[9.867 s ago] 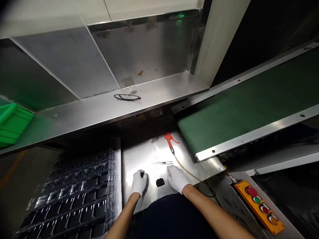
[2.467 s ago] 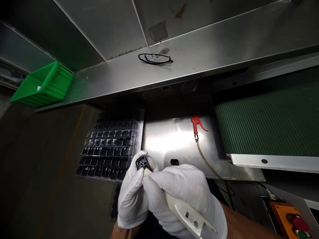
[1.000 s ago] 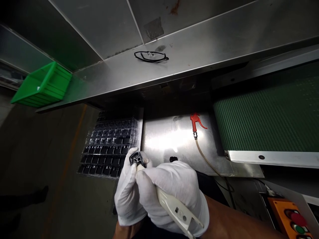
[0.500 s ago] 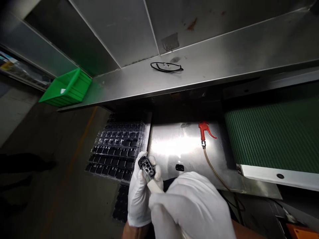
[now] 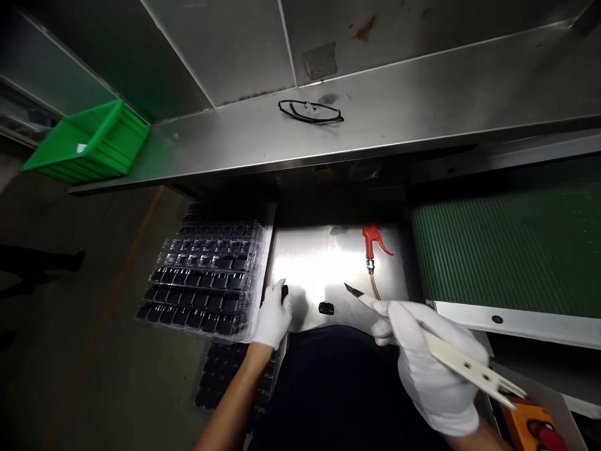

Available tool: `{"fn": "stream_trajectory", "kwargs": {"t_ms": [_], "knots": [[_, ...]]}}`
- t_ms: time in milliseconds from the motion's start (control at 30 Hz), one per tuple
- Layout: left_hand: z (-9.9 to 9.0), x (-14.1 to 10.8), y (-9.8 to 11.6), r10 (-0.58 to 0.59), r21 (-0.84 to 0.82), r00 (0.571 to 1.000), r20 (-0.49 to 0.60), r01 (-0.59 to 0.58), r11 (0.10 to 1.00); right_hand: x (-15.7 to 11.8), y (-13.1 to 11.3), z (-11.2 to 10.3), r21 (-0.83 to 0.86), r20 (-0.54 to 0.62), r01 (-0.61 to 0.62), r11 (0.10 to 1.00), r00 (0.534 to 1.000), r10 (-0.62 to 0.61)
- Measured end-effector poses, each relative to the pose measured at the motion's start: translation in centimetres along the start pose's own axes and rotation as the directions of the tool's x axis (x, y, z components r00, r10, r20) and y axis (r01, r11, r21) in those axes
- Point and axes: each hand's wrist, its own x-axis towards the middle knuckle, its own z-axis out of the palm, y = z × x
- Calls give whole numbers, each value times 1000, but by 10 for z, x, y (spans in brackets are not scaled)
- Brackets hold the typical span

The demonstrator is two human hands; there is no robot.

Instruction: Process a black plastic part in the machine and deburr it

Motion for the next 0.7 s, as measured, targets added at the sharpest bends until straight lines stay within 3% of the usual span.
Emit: {"fn": "stream_trajectory", "kwargs": {"t_ms": [133, 300, 433, 533, 633, 700], "knots": [[38, 45, -29, -45, 170, 995, 90, 29, 985, -3, 14, -4, -26, 58, -30, 999, 998, 31], [64, 49, -22, 7, 175, 996, 85, -22, 984, -6, 21, -12, -43, 1, -62, 997, 998, 62], [87, 30, -6, 50, 20, 992, 119, -53, 998, -7, 23, -15, -42, -83, -97, 994, 992, 94], [101, 18, 1, 51, -160, 989, 137, -28, 987, -10, 25, -18, -40, -74, -118, 992, 991, 115], [106, 19, 4, 18, -330, 980, 197, 49, 943, -13, 24, -21, -45, -32, -122, 991, 992, 121], [104, 24, 7, -11, -414, 952, 307, 144, 899, -13, 23, -22, -40, -19, -127, 991, 992, 126]]}}
